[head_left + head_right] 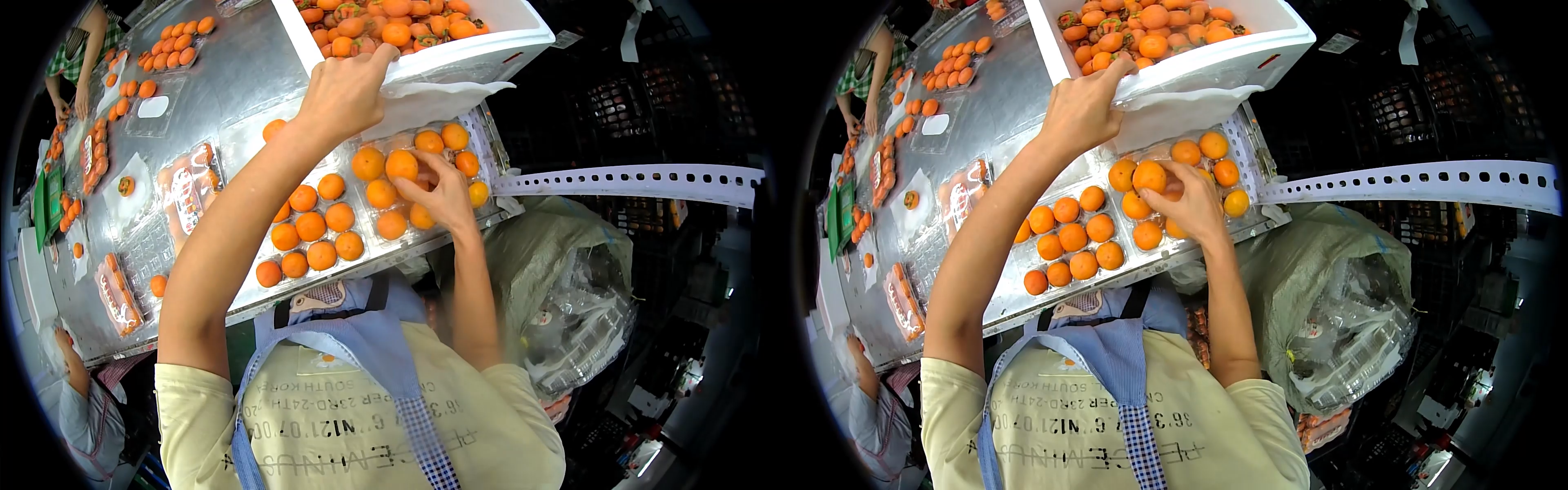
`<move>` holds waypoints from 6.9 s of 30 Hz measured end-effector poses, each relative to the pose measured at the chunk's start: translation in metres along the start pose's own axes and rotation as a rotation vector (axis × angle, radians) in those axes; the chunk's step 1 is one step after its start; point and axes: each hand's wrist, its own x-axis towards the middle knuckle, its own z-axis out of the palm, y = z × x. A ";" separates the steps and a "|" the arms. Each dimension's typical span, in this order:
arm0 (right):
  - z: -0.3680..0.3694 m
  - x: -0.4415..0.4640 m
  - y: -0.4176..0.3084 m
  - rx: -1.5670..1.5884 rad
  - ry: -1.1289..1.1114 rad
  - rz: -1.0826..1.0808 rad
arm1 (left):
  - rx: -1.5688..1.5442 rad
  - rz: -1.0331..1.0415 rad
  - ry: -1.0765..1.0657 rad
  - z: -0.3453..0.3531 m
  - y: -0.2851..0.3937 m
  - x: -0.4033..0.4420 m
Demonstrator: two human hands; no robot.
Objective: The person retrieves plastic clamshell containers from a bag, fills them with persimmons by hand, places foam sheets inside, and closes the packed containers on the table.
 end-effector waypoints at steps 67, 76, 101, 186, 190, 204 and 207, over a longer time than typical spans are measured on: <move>-0.026 -0.078 0.009 -0.435 0.175 0.059 | 0.012 0.015 0.024 0.001 0.000 -0.001; -0.001 -0.077 0.012 -0.429 0.197 -0.126 | 0.012 0.016 0.035 0.002 0.000 -0.002; -0.033 -0.073 0.034 0.671 0.537 0.352 | 0.059 0.180 -0.220 0.019 0.106 -0.114; 0.267 -0.042 -0.098 -0.020 -0.186 0.021 | -0.203 -0.925 0.317 -0.078 -0.145 -0.367; 0.300 -0.020 -0.121 -0.289 -0.279 -0.102 | -0.296 -0.996 0.282 -0.074 -0.166 -0.371; 0.322 -0.032 -0.126 -0.432 -0.308 -0.103 | -0.576 -1.082 0.071 -0.106 -0.200 -0.351; 0.323 -0.030 -0.117 -0.406 -0.344 -0.001 | -0.531 -1.182 0.090 -0.092 -0.209 -0.358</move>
